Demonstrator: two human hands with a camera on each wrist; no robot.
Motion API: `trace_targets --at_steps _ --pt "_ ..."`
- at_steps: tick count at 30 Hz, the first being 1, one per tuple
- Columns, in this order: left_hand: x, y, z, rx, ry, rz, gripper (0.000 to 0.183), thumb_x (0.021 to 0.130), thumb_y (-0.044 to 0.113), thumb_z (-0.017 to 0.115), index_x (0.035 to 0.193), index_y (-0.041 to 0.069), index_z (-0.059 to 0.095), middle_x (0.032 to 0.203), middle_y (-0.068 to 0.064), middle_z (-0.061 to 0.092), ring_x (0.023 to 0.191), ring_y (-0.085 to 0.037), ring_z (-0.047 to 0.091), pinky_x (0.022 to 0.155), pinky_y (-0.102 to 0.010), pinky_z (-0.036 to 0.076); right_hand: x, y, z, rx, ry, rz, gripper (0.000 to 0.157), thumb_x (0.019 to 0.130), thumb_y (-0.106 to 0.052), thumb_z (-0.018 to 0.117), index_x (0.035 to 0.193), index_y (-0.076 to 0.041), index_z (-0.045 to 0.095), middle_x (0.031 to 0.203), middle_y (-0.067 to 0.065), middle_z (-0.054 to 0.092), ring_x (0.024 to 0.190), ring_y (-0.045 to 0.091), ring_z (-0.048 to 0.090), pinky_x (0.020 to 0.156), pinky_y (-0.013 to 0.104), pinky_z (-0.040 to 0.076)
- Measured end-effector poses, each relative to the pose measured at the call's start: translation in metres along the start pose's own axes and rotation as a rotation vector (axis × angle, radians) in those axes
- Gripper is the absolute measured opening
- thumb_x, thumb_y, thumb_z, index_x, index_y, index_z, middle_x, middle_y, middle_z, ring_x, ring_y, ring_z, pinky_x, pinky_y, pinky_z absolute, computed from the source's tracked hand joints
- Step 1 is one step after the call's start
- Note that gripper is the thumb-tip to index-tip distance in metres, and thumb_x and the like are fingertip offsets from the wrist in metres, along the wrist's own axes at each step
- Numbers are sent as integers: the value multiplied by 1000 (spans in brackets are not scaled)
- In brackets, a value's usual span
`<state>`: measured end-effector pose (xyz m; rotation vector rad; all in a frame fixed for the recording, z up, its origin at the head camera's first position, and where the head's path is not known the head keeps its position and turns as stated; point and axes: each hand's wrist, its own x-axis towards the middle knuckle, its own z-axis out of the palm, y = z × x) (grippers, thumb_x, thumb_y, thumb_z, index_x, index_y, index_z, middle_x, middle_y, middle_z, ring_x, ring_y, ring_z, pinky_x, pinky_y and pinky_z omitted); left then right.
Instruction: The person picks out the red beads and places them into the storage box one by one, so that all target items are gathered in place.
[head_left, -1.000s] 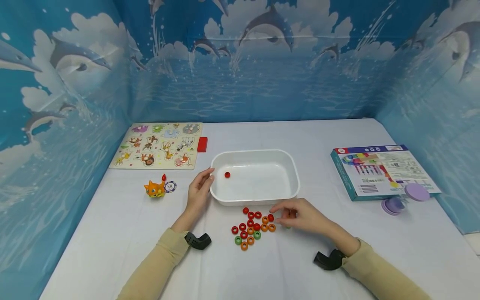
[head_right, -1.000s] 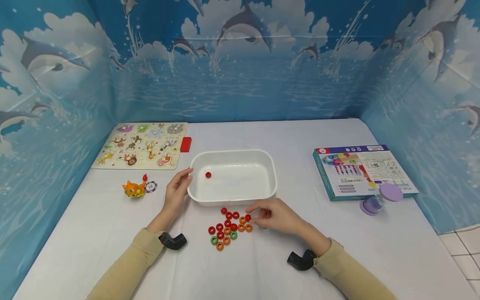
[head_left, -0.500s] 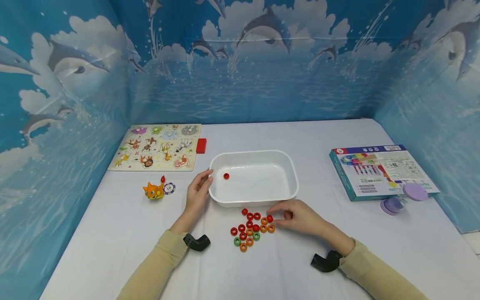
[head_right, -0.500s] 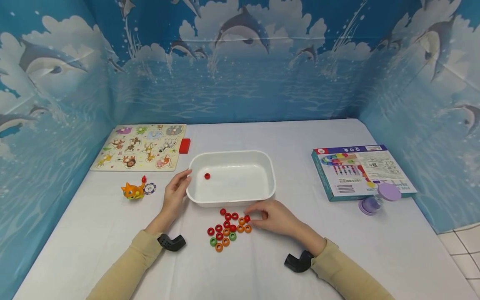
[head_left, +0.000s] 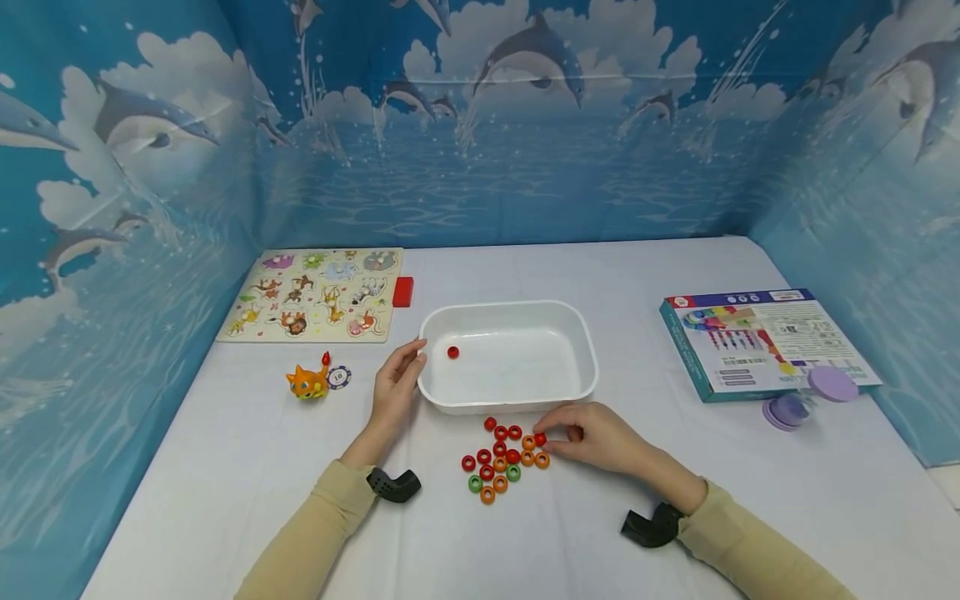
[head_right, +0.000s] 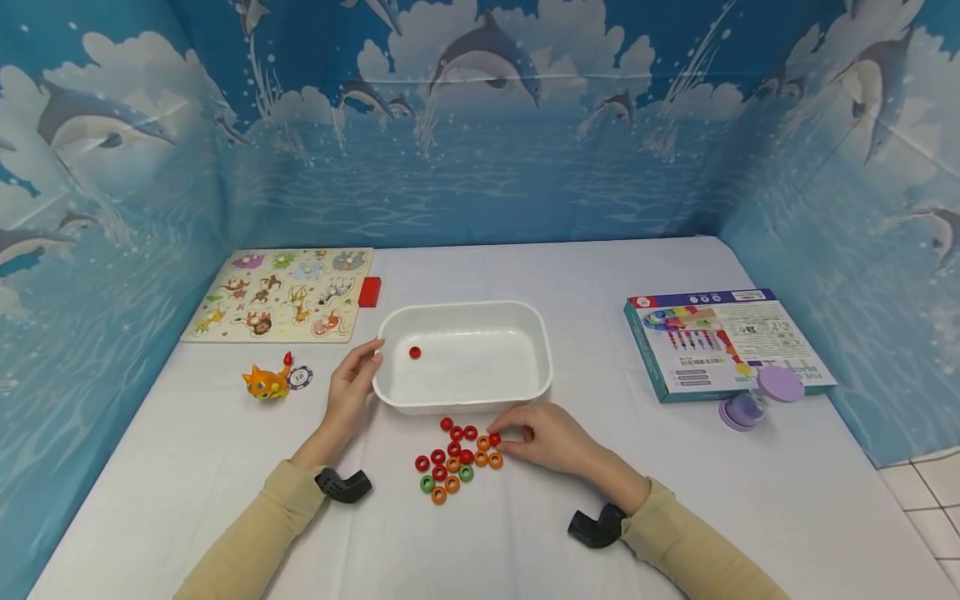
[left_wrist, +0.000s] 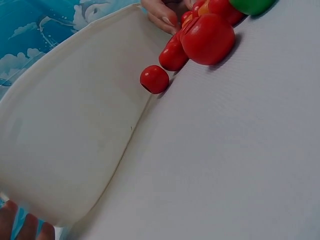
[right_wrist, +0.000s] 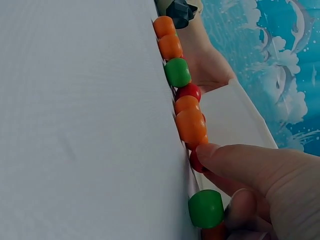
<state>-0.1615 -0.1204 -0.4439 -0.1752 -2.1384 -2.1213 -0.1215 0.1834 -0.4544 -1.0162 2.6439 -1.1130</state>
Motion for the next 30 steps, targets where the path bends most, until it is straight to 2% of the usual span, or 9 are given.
trace_targets --at_steps 7,11,15,18,23,27,30 --pt "0 -2 0 9 1 -2 32 93 14 48 121 0 50 132 -9 43 120 -16 41 93 -20 40 -1 -5 -3 -11 5 -15 20 75 -24 72 95 -25 66 86 -14 60 55 1 45 45 16 42" --pt "1 -4 0 4 -2 6 32 93 14 49 121 -1 50 133 -9 42 121 -15 40 94 -20 39 -1 -15 -11 -4 -25 3 19 76 -23 72 93 -25 65 87 -16 60 61 2 50 51 18 47" --pt "6 -18 -4 -2 -3 -2 33 92 20 51 121 5 52 133 -4 43 120 -12 40 94 -20 40 0 -27 -24 41 -68 8 18 77 -18 70 93 -23 65 87 -16 60 67 4 53 56 20 50" --pt "9 -27 -7 -6 3 -5 33 91 25 53 120 11 53 132 0 44 120 -10 40 93 -20 40 6 -32 -38 108 -70 -31 19 78 -15 69 95 -21 65 91 -13 61 72 6 55 60 21 52" --pt "8 -26 -7 -21 9 0 33 90 27 53 119 11 54 131 0 45 119 -11 41 93 -21 41 32 -38 -64 162 -24 -120 21 78 -13 69 98 -18 65 97 -8 61 82 11 57 64 25 54" --pt "8 -27 -6 -35 5 -5 33 90 26 53 119 9 54 130 -1 45 119 -11 42 93 -21 41 66 -47 -79 142 -19 -207 22 78 -10 68 99 -17 65 98 -5 60 84 13 56 64 25 54" --pt "9 -28 -6 -38 -1 1 33 90 25 53 119 8 53 131 -2 45 120 -12 41 93 -21 40 96 -53 -82 127 -46 -237 19 80 -11 67 98 -16 66 99 -4 59 83 12 55 64 25 53"
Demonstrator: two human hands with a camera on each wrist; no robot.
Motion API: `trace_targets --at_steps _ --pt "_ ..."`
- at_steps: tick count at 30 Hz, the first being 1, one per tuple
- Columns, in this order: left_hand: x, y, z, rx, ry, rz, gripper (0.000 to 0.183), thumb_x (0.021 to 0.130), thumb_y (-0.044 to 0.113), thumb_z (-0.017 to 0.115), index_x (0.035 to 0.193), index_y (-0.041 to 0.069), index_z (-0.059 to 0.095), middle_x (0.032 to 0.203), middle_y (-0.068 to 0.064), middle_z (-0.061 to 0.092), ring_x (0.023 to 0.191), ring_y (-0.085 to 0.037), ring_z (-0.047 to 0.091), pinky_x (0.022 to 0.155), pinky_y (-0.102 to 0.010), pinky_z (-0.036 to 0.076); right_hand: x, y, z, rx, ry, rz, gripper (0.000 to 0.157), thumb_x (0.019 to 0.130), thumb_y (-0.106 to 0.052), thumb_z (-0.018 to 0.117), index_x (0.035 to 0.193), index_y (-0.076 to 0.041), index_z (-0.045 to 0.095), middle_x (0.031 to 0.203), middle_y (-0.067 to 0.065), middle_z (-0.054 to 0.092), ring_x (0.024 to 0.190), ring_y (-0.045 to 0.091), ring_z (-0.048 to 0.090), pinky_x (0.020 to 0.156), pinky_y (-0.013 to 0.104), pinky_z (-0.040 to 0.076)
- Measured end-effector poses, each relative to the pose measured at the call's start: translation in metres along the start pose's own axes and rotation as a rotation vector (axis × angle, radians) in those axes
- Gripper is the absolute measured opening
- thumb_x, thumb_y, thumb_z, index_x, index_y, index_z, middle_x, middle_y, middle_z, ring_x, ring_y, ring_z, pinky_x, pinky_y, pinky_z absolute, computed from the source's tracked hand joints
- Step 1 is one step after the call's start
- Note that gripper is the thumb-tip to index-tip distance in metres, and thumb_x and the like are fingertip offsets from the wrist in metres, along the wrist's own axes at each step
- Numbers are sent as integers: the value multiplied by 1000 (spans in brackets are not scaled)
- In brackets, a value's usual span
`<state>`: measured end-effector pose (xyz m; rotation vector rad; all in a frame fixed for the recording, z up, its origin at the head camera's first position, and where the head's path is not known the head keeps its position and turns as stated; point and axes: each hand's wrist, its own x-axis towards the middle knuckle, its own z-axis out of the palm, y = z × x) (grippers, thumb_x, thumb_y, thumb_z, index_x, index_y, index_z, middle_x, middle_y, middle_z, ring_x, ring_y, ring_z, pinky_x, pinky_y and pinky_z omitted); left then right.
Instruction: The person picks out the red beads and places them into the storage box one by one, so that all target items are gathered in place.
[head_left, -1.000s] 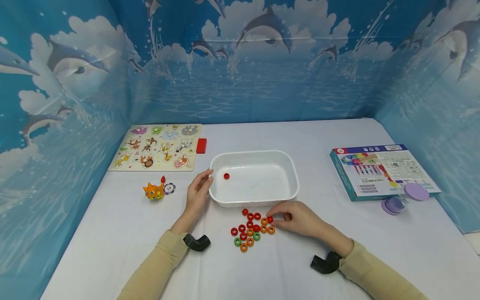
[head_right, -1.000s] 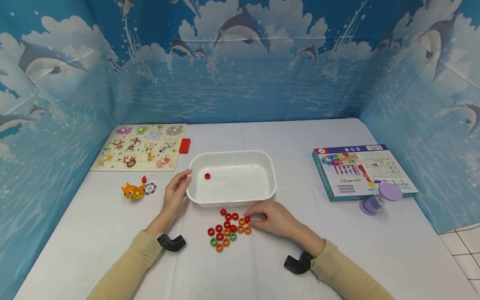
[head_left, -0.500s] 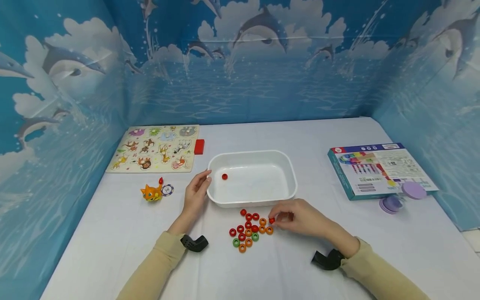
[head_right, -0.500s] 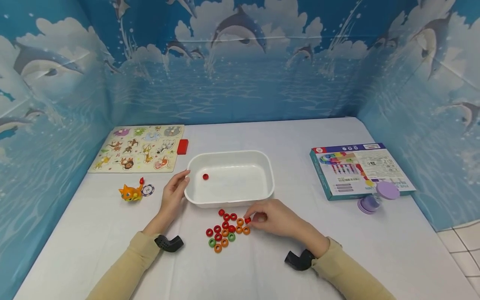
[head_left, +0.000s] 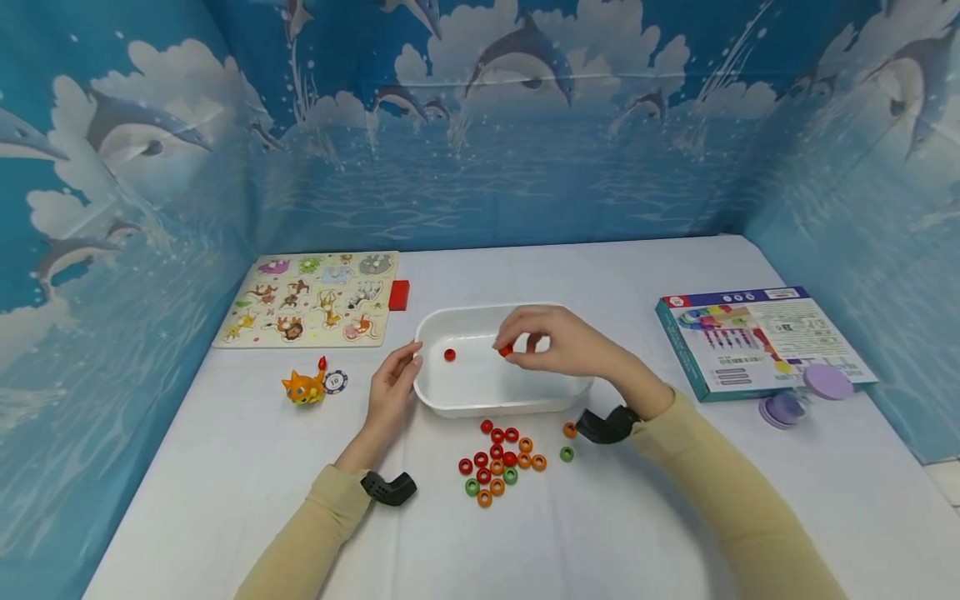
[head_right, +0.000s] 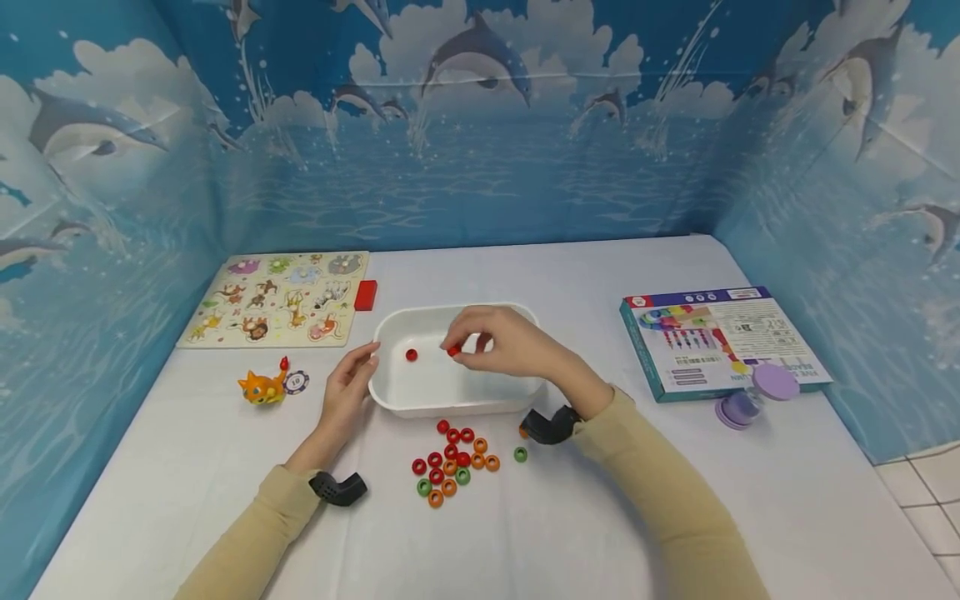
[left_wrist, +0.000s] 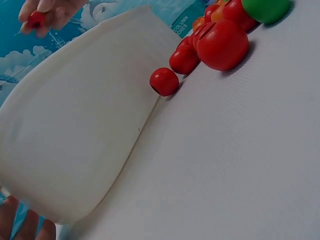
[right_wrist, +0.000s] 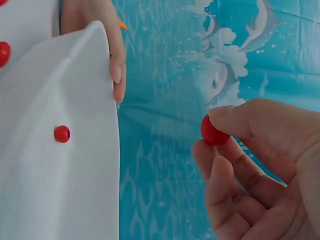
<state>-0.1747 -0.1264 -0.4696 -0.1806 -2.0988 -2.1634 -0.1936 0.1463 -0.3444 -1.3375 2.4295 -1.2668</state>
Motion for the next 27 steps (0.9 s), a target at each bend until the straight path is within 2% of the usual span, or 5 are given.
trace_targets --at_steps 6,11,15,20,27 --pt "1 -2 0 6 3 18 34 90 28 54 119 10 54 130 0 45 120 -11 41 93 -21 40 56 24 9 33 -82 112 19 80 -15 67 99 -16 66 97 -5 60 87 11 57 69 26 52" --pt "1 -3 0 5 0 20 35 90 27 54 119 8 54 131 -3 45 120 -14 41 93 -22 41 83 53 22 119 -140 243 25 78 -10 69 102 -6 65 96 -2 63 87 14 59 75 27 51" --pt "2 -3 1 1 2 14 36 90 27 54 119 8 54 131 -3 45 120 -14 41 92 -22 41 91 68 33 65 -174 352 24 75 -7 70 99 -6 66 93 -1 63 87 18 58 72 25 52" --pt "2 -2 1 8 1 5 37 90 28 54 121 7 53 131 0 45 120 -11 41 92 -22 42 93 76 45 -49 -248 451 24 73 -10 72 96 -12 67 90 -3 62 75 17 58 61 24 52" --pt "3 0 -1 8 -12 -34 37 92 18 50 124 0 48 134 -3 42 122 -13 39 93 -21 40 94 87 54 -120 -264 415 22 73 -14 74 93 -16 67 89 -7 63 79 13 57 64 22 50"
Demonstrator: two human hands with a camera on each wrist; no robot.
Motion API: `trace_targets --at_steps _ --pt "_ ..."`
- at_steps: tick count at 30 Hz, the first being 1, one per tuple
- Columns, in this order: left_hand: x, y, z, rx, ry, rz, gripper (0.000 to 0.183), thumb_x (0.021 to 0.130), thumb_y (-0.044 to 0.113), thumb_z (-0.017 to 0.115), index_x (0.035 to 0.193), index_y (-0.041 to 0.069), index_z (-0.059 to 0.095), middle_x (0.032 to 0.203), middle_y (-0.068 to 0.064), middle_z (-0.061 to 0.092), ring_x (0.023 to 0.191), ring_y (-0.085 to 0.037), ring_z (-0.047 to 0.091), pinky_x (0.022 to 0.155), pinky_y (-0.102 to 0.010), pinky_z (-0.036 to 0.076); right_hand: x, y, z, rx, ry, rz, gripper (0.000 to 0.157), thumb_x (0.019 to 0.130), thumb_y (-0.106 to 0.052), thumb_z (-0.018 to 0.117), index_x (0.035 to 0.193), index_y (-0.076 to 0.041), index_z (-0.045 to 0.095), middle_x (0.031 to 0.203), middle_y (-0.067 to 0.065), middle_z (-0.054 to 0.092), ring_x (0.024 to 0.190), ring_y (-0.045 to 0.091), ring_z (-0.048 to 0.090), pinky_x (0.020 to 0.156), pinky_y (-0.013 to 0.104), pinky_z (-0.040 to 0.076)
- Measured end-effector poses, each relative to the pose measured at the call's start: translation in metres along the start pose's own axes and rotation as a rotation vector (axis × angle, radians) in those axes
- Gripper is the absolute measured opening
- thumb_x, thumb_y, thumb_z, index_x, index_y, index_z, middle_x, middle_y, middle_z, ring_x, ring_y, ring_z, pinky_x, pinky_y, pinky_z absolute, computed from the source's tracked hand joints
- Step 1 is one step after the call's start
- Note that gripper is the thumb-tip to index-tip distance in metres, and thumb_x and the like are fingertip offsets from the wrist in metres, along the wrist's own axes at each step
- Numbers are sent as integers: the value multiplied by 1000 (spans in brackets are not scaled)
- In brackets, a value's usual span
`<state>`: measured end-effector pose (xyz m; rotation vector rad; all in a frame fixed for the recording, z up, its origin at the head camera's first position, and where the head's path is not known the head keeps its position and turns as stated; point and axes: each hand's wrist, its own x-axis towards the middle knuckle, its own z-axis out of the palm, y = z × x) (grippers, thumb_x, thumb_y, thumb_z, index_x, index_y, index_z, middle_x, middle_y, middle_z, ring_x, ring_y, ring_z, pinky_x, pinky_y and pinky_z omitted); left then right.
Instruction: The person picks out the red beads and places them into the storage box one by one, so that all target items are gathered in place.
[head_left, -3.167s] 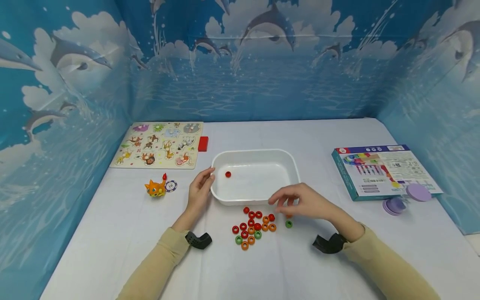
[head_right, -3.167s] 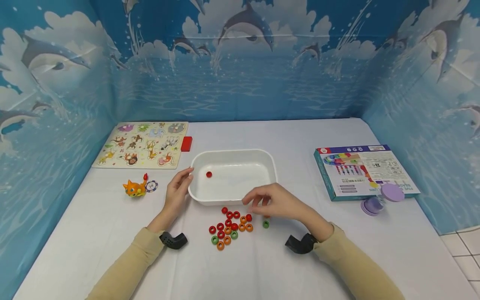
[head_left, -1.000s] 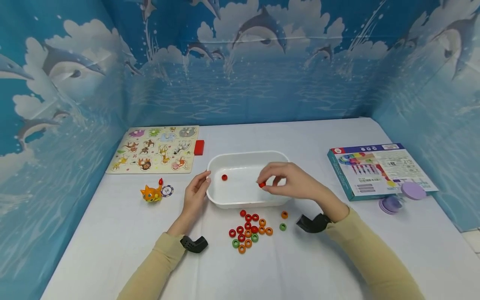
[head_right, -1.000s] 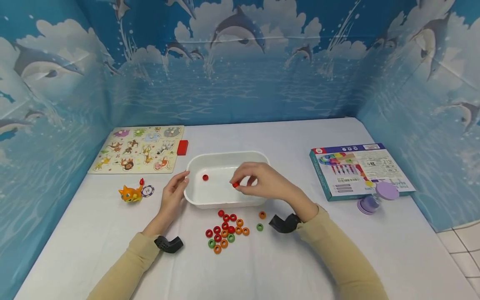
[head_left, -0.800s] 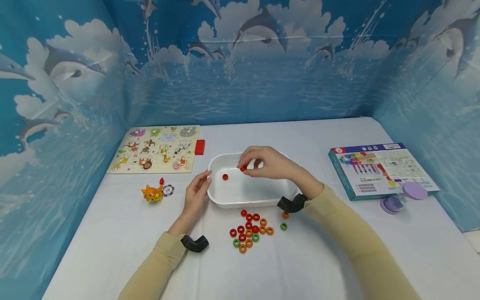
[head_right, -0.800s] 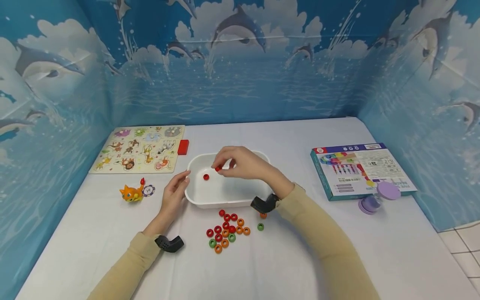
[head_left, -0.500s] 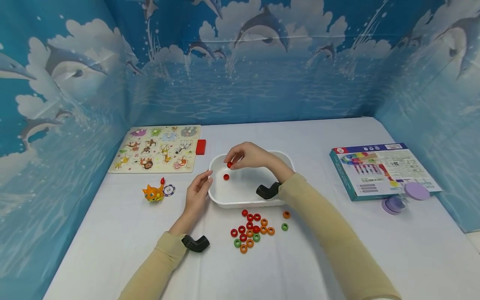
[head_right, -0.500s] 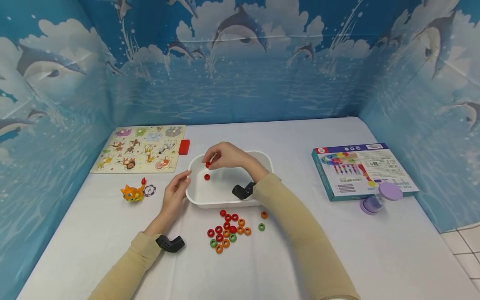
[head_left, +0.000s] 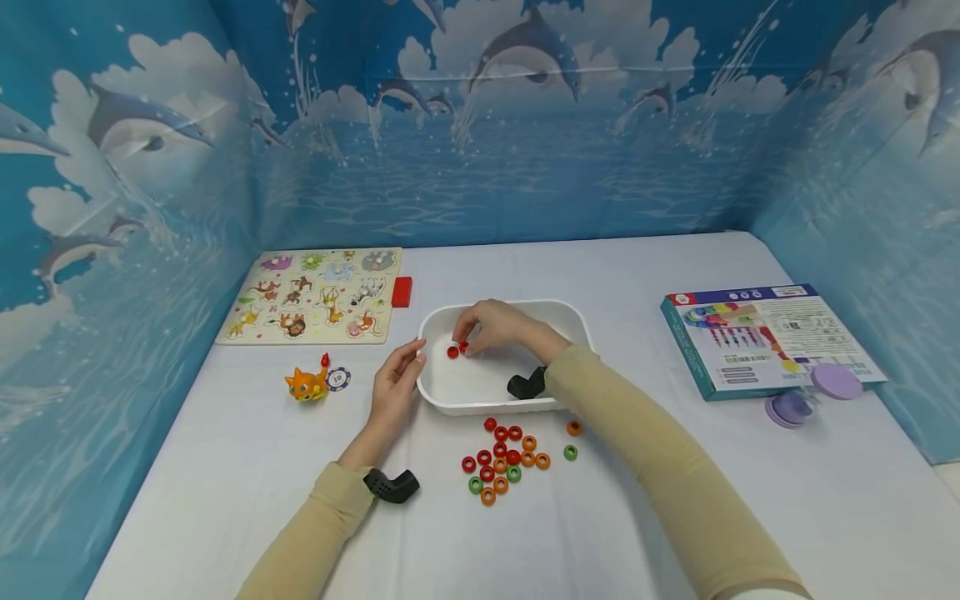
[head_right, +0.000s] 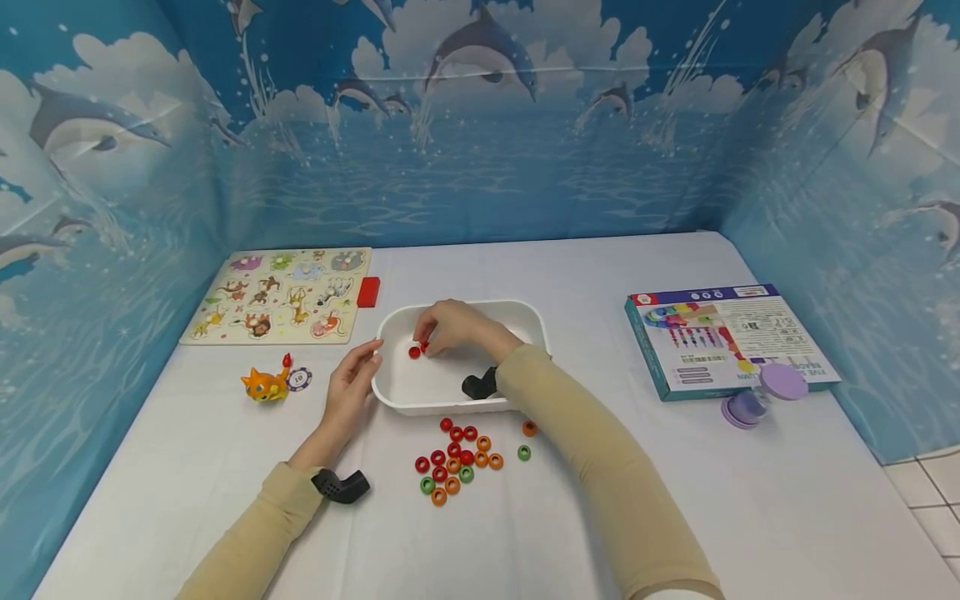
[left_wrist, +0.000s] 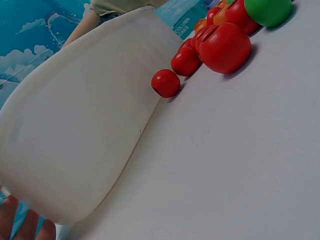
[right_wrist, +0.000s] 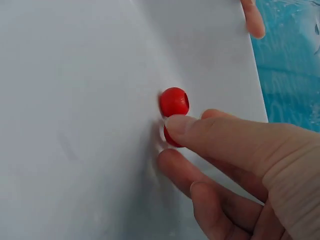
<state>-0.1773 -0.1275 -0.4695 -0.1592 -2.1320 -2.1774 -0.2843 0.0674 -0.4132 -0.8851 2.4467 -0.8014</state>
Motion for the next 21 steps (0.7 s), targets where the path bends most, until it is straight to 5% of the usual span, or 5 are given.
trace_targets --at_steps 10,16,21 --pt "-7 23 6 25 4 -11 34 93 15 49 123 0 49 134 -8 42 122 -14 39 92 -21 41 -14 -15 -18 -8 53 -23 28 75 -17 72 103 -14 66 98 -5 63 83 10 58 71 22 51" --pt "-8 25 7 23 5 -6 32 92 14 49 122 3 50 135 -7 41 122 -15 39 92 -21 41 -60 -39 -41 60 125 -153 29 78 -21 69 106 -16 64 104 -2 62 83 8 59 72 25 51" --pt "-5 16 3 23 11 -12 31 92 15 49 122 4 51 134 -5 42 121 -12 40 92 -21 41 -102 -47 -32 149 159 -244 28 79 -26 68 106 -18 63 102 -5 62 79 6 59 65 26 53"
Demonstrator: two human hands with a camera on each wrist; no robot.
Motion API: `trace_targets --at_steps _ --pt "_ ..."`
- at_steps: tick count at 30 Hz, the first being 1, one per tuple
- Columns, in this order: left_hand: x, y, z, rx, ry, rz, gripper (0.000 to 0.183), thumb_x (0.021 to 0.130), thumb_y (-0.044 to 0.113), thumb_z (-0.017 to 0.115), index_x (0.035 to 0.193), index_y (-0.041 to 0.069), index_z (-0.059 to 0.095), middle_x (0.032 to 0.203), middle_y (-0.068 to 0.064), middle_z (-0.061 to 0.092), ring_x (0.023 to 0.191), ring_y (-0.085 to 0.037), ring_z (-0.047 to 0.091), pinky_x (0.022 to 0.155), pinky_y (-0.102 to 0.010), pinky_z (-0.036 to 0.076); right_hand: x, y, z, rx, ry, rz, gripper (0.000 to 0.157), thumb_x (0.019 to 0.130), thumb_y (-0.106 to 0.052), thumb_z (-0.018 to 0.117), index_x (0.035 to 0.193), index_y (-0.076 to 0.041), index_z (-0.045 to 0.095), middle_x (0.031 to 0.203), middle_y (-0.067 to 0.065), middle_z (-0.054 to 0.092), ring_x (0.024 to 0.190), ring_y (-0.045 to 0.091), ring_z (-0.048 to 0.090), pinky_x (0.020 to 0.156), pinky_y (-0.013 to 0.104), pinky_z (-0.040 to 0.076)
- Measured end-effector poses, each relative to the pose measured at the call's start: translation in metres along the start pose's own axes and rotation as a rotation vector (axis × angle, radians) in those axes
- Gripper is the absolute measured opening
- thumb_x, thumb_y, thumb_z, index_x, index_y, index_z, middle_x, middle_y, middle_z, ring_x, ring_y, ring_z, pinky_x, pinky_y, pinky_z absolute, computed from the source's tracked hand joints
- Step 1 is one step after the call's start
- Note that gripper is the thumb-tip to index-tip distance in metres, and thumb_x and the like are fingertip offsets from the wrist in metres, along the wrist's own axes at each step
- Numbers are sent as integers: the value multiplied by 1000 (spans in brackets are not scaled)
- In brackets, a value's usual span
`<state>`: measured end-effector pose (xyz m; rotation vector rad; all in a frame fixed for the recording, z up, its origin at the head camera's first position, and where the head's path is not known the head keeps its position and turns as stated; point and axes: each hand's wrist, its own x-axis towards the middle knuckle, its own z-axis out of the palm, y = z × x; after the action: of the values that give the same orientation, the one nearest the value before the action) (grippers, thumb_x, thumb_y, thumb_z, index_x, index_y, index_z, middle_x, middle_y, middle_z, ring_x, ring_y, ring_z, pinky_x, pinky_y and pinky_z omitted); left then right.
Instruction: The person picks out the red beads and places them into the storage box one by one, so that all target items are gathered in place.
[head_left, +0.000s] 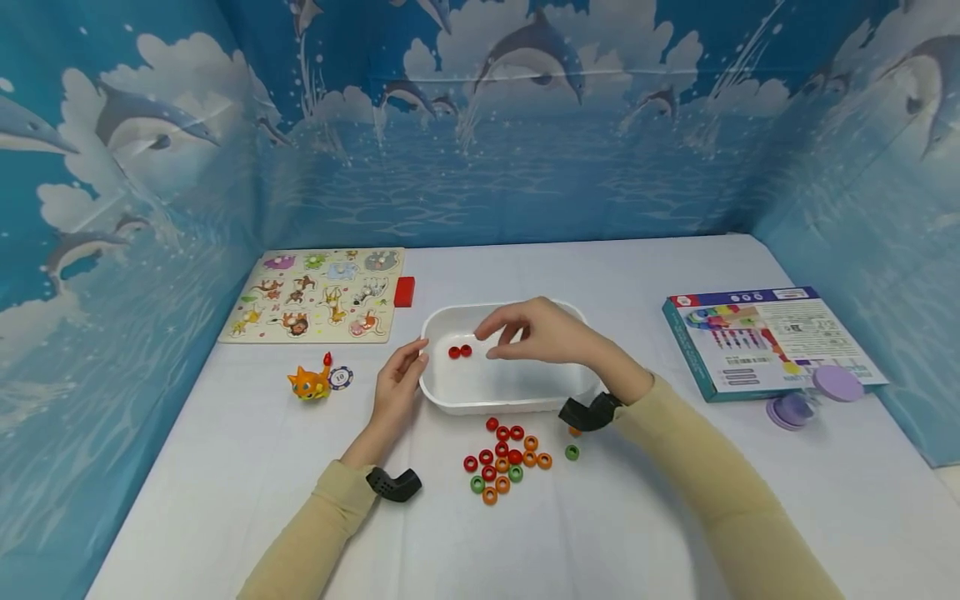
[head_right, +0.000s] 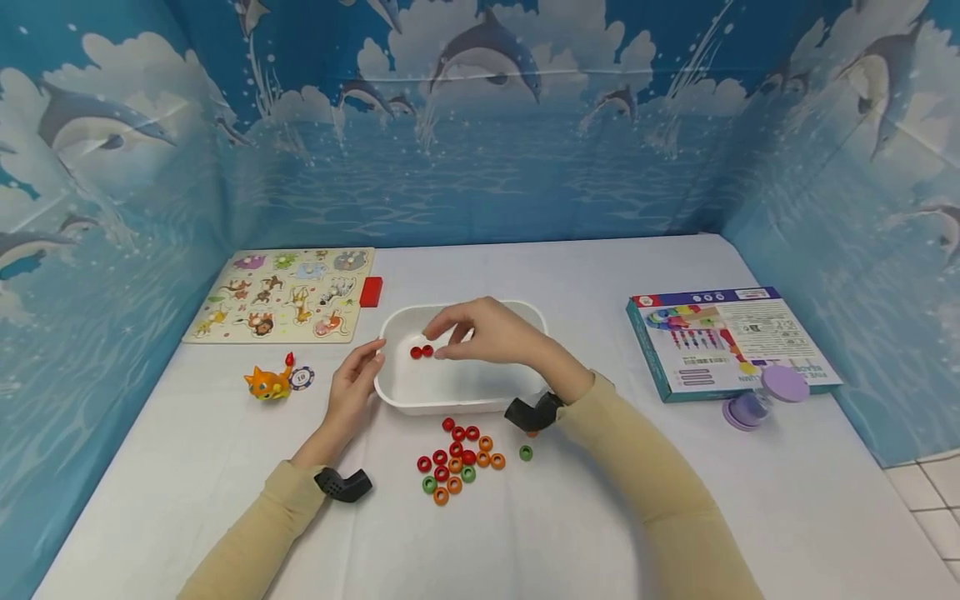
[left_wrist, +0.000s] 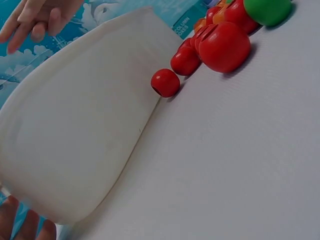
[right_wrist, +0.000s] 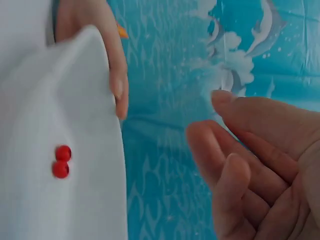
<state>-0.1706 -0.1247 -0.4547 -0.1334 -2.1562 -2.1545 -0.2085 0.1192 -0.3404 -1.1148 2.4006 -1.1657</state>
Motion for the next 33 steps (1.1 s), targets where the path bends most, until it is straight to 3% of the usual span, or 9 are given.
trace_targets --at_steps 4,10,14,20,24,29,33 --pt "5 -15 -3 -19 1 20 31 92 20 51 121 9 52 132 -1 44 119 -10 42 92 -21 42 -31 -2 17 82 33 -36 26 79 -25 68 104 -18 64 98 -5 63 73 8 60 58 27 53" --pt "5 -17 -3 -24 5 51 34 90 27 53 120 11 54 130 0 45 118 -11 43 92 -22 42 -67 -8 48 147 91 17 21 78 -7 68 99 -10 66 88 3 66 61 11 57 51 25 51" --pt "4 -17 -3 -12 11 44 34 89 29 54 119 12 54 130 2 45 118 -10 43 91 -21 42 -82 -11 66 139 157 -18 19 77 -2 68 95 -8 67 68 4 63 49 8 48 41 20 44" --pt "4 -19 -3 1 21 29 35 90 30 54 120 13 54 131 1 45 119 -13 42 91 -21 42 -91 21 96 78 266 -63 21 76 -5 69 97 -7 67 53 -5 51 42 0 39 33 16 35" --pt "4 -19 -3 -5 17 22 34 90 27 53 120 11 54 132 -1 44 120 -14 41 91 -22 42 -92 41 106 -8 327 -75 22 77 -11 70 99 -10 68 56 -12 50 43 -1 38 35 14 35" --pt "3 -17 -2 -7 13 29 33 90 28 53 119 12 54 131 1 45 120 -12 41 91 -22 43 -92 49 109 -94 369 -52 23 77 -16 71 99 -14 68 58 -15 49 44 -1 37 37 14 34" --pt "3 -18 -2 -8 15 31 34 90 28 54 119 12 54 131 1 45 120 -13 42 91 -22 42 -91 52 111 -115 361 -20 24 77 -19 70 100 -14 68 69 -13 58 45 -1 38 38 14 36"
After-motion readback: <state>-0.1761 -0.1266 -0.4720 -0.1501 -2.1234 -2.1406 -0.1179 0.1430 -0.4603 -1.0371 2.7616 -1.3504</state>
